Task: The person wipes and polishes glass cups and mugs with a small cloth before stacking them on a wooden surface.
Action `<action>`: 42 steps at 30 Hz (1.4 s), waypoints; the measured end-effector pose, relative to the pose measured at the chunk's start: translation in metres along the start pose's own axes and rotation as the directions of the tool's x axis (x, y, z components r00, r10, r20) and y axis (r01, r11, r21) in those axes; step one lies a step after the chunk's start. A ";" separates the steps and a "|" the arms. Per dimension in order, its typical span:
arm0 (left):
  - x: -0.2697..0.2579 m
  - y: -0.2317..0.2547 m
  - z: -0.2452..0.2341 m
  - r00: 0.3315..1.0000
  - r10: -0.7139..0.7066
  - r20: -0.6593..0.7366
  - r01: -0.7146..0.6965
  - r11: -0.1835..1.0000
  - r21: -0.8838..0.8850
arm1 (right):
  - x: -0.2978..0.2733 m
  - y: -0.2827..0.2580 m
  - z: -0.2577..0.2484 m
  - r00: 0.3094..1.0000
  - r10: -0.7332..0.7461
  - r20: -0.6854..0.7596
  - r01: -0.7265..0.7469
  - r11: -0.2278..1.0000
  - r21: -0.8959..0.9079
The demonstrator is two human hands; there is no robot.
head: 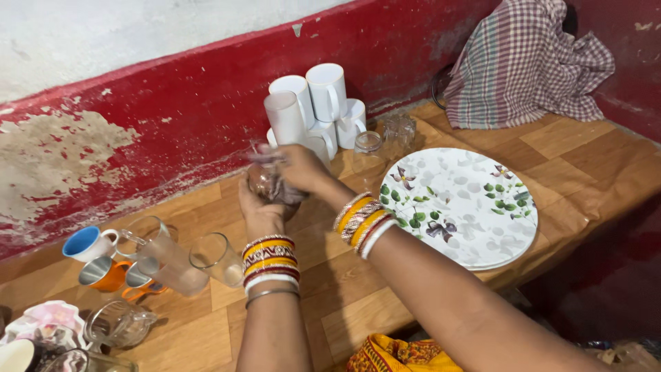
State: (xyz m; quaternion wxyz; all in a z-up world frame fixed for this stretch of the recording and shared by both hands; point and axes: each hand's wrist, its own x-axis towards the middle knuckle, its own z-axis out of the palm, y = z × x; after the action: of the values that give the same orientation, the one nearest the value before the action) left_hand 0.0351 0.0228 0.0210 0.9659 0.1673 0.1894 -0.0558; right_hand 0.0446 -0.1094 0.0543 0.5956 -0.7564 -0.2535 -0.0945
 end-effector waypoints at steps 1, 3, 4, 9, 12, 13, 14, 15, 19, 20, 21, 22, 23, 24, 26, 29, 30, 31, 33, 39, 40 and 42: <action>-0.005 -0.001 0.003 0.999 0.025 0.033 -0.028 0.996 0.085 | -0.004 0.002 -0.007 1.000 -0.006 0.000 0.006 1.000 -0.001; -0.013 -0.001 0.006 1.000 0.015 -0.014 -0.015 1.000 0.014 | -0.015 -0.001 -0.020 0.964 0.219 -0.153 -0.244 0.955 -0.171; -0.015 -0.003 0.005 0.998 -0.003 -0.069 -0.001 0.998 -0.056 | -0.015 -0.005 -0.019 0.964 0.218 -0.150 -0.242 0.955 -0.173; 0.009 -0.022 -0.001 0.995 -0.010 0.098 0.009 1.000 0.013 | -0.011 -0.017 -0.007 0.964 -0.263 -0.044 0.236 0.920 -0.313; 0.015 -0.028 -0.014 0.975 -0.075 0.209 0.091 0.994 -0.064 | -0.017 -0.015 -0.010 0.977 -0.213 -0.017 0.205 0.959 -0.195; 0.013 -0.030 -0.017 0.986 -0.139 0.093 0.148 0.985 -0.089 | -0.021 -0.015 -0.014 0.976 -0.215 -0.013 0.209 0.958 -0.194; 0.010 -0.030 -0.018 0.986 -0.135 0.097 0.144 0.985 -0.092 | -0.024 -0.016 -0.019 0.998 0.008 -0.065 -0.024 0.969 -0.244; 0.007 -0.030 -0.018 0.994 -0.111 0.006 0.111 0.992 -0.053 | -0.026 -0.018 -0.023 0.966 0.228 -0.125 -0.254 0.925 -0.281; 0.001 -0.036 -0.012 0.998 -0.063 -0.030 0.063 0.998 -0.010 | -0.034 -0.032 -0.022 0.982 -0.096 -0.164 0.033 0.936 -0.352; -0.001 -0.037 -0.009 0.998 -0.061 -0.029 0.061 0.998 -0.011 | -0.036 -0.035 -0.021 0.989 -0.130 -0.063 0.102 0.937 -0.334; -0.003 -0.039 -0.006 0.993 -0.090 0.073 0.094 0.994 -0.055 | -0.037 -0.038 -0.021 0.986 -0.165 0.038 0.169 0.936 -0.310; -0.006 -0.039 -0.005 0.978 -0.115 0.174 0.133 0.987 -0.093 | -0.037 -0.039 -0.022 0.985 -0.166 0.038 0.169 0.936 -0.308; -0.009 -0.038 -0.003 0.978 -0.114 0.173 0.132 0.987 -0.093 | -0.037 -0.039 -0.024 0.996 -0.088 0.022 0.090 0.942 -0.324; -0.011 -0.037 -0.001 0.993 -0.090 0.077 0.092 0.995 -0.027 | -0.039 -0.039 -0.027 1.000 -0.008 0.006 0.010 0.941 -0.339; -0.016 -0.036 0.000 0.998 -0.056 -0.019 0.057 0.997 0.044 | -0.043 -0.040 -0.035 0.991 0.130 -0.035 -0.134 0.930 -0.343; -0.015 -0.037 -0.003 1.000 -0.015 -0.007 0.015 0.999 -0.037 | -0.044 -0.049 -0.032 0.991 0.117 -0.069 -0.134 0.931 -0.340; -0.012 -0.039 -0.004 0.999 -0.051 0.003 0.051 0.996 -0.074 | -0.044 -0.053 -0.027 0.997 -0.035 -0.063 0.012 0.942 -0.336; -0.010 -0.041 -0.005 0.996 -0.087 0.015 0.088 0.990 -0.111 | -0.044 -0.056 -0.021 0.997 -0.031 -0.063 0.008 0.942 -0.334; -0.006 -0.041 -0.009 0.998 -0.068 0.003 0.068 0.991 -0.113 | -0.043 -0.058 -0.011 0.978 -0.110 0.176 0.173 0.901 -0.398; 0.035 -0.033 -0.034 0.998 0.029 -0.056 -0.040 0.978 -0.204 | -0.044 -0.039 -0.030 0.987 0.159 -0.035 -0.157 0.864 -0.478; 0.050 -0.031 -0.044 0.995 0.047 -0.086 -0.069 0.960 -0.272 | -0.046 -0.037 -0.028 0.986 0.161 -0.039 -0.160 0.863 -0.479; 0.077 -0.033 -0.071 0.969 0.193 0.153 -0.154 0.959 -0.236 | -0.049 -0.036 -0.016 0.995 -0.094 0.026 0.097 0.919 -0.383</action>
State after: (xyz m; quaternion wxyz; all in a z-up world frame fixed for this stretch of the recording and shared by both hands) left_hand 0.0761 0.0125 -0.0808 0.9926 0.0684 0.0936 0.0364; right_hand -0.0124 -0.1321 0.0680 0.4299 -0.8453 -0.2688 -0.1685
